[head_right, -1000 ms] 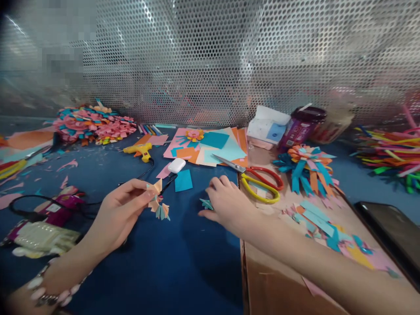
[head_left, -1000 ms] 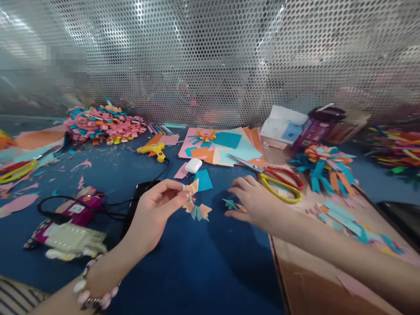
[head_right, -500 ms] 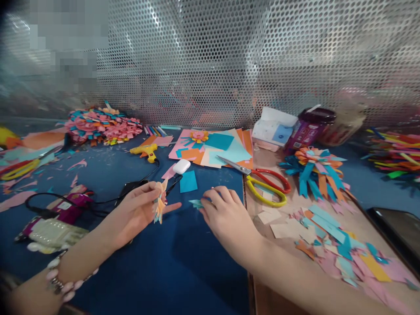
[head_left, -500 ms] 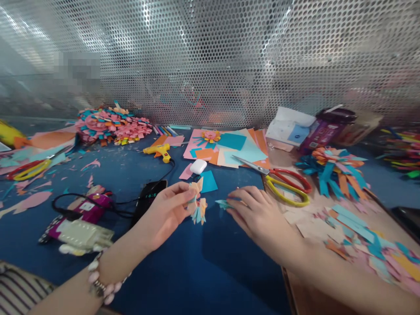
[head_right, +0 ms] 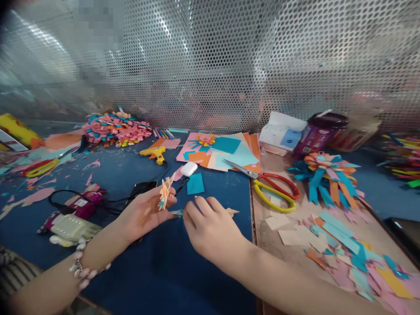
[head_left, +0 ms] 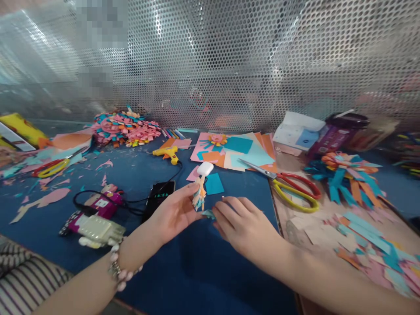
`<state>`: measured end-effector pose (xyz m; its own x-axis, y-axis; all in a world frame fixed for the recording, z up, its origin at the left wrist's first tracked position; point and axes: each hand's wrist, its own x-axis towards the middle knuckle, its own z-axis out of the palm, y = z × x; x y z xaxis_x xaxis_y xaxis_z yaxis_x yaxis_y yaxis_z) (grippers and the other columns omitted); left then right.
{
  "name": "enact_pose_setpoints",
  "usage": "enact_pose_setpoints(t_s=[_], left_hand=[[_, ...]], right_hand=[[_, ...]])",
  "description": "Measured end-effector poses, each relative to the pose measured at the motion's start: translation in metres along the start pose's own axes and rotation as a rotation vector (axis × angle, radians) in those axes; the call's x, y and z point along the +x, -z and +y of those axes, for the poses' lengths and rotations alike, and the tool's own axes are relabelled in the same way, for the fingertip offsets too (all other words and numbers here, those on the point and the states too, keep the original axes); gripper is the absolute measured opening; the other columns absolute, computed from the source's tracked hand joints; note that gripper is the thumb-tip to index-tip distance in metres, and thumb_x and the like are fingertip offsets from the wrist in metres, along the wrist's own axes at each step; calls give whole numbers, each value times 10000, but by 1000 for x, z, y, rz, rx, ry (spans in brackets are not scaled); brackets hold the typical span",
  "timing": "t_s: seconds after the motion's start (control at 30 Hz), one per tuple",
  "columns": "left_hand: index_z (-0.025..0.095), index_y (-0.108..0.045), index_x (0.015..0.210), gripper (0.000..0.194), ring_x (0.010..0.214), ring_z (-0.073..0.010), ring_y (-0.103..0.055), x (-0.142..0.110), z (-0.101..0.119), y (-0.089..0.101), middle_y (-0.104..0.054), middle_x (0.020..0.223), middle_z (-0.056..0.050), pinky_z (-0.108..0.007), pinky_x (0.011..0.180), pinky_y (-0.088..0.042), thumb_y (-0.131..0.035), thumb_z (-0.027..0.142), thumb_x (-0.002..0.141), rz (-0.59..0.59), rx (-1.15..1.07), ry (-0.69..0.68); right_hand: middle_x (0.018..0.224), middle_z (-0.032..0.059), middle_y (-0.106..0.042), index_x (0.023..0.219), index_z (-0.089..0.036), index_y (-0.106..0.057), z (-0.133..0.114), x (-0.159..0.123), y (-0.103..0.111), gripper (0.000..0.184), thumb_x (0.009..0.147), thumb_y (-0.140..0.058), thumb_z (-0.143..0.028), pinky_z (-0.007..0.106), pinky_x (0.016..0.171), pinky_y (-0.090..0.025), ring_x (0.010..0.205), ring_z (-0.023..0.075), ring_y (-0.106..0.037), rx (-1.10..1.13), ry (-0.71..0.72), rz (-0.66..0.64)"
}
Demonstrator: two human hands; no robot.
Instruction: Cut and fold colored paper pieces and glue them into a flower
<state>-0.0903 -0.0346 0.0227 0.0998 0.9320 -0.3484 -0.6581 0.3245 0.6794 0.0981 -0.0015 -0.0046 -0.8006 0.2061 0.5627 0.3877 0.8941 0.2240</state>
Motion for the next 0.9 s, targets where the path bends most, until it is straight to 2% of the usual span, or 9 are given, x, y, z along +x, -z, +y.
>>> enact_pose_setpoints(t_s=[0.2,0.37,0.57,0.63,0.7,0.8,0.9], left_hand=[[128,-648,827,95,656,-148,-626,1,-1,-1,-643,681,-26,-313,615,-555,-673,207,782,42,-17,-15],[132,-638,782,135,659,-136,-615,1,-2,0,-632,702,-12,-284,597,-539,-710,242,756,7,31,-26],[155,-627,797,119,661,-109,-597,1,-3,2,-623,717,11,-283,649,-534,-718,216,751,3,98,-39],[154,-631,802,123,706,-123,-608,3,-2,3,-637,763,1,-323,707,-541,-716,225,749,15,104,-66],[147,-633,804,138,743,-133,-613,4,-1,4,-643,793,-11,-340,754,-532,-722,231,740,58,151,-122],[140,-639,828,182,764,-123,-608,3,-3,3,-649,828,-23,-270,737,-493,-736,261,732,124,346,-218],[139,-653,844,207,759,-110,-592,-1,-7,0,-657,824,-28,-224,710,-447,-729,304,744,122,574,-293]], right_hand=[[856,72,-598,754,-131,-617,-5,-1,-9,139,865,-538,-103,345,608,-344,785,203,-518,-10,60,39],[774,34,-561,741,-149,-594,-3,-1,-13,112,841,-561,-108,333,548,-312,697,178,-474,21,17,3],[753,41,-571,798,-147,-612,-3,-2,-12,113,855,-517,-122,315,490,-301,658,176,-476,99,-31,-11],[748,45,-579,795,-143,-608,0,1,-7,150,879,-485,-121,304,501,-328,662,169,-495,156,-89,22],[766,51,-586,795,-139,-597,7,6,1,179,907,-458,-128,281,542,-375,701,157,-527,289,-225,60],[767,43,-571,776,-146,-573,23,16,17,200,935,-451,-159,242,576,-407,683,123,-531,571,-418,75],[717,28,-539,737,-151,-560,33,22,28,225,939,-466,-187,235,562,-394,623,108,-490,724,-463,59]])
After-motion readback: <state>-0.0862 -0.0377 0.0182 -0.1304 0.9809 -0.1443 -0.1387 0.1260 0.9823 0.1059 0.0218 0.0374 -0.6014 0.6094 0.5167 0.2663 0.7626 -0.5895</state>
